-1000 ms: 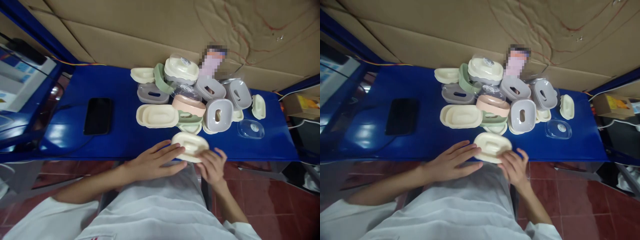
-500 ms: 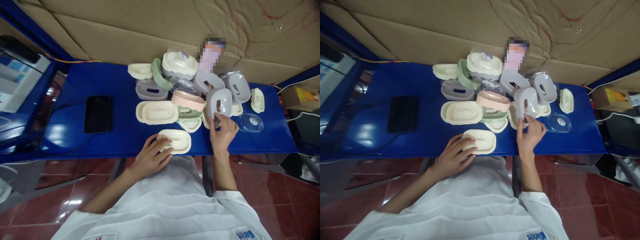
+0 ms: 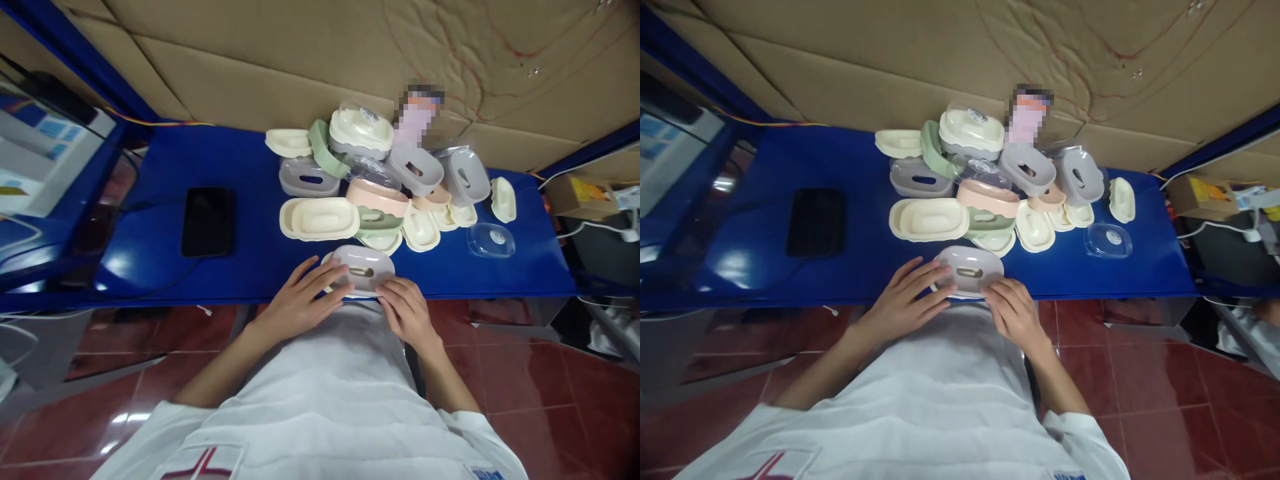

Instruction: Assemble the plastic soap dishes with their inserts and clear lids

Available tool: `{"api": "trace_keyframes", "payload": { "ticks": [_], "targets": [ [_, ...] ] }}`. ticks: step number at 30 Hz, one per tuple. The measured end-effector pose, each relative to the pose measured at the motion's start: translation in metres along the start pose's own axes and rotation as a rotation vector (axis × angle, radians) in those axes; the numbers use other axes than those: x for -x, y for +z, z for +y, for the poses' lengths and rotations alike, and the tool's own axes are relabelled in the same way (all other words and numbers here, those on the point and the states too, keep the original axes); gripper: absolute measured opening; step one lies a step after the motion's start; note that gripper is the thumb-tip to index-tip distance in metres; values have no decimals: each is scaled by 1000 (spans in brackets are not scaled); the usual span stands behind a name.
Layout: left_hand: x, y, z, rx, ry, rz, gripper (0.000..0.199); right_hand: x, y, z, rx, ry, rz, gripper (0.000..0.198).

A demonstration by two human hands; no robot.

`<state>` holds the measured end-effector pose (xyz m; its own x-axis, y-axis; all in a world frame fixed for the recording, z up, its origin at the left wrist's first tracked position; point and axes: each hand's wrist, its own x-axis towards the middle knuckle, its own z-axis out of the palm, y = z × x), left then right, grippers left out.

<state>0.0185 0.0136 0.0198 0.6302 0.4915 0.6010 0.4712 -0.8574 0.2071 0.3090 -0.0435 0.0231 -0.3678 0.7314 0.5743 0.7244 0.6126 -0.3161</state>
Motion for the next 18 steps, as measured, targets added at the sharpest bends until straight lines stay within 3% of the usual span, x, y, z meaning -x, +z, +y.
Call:
{"api": "trace_keyframes", "payload": {
  "ticks": [7, 10, 14, 18],
  "targets": [
    [-4, -3, -11, 40, -23, -36, 12, -15, 16, -7, 71, -56, -123, 33],
    [-4, -2, -10, 50, -29, -63, 7, -20, 14, -5, 58, -80, -150, 29],
    [-5, -2, -11, 121, -58, -60, 9, -45, -5, 27, 11, -64, -70, 35],
    [-6, -5, -12, 225, -99, -66, 10, -97, -19, 73, 136, 152, 71, 50]
  ]
}}
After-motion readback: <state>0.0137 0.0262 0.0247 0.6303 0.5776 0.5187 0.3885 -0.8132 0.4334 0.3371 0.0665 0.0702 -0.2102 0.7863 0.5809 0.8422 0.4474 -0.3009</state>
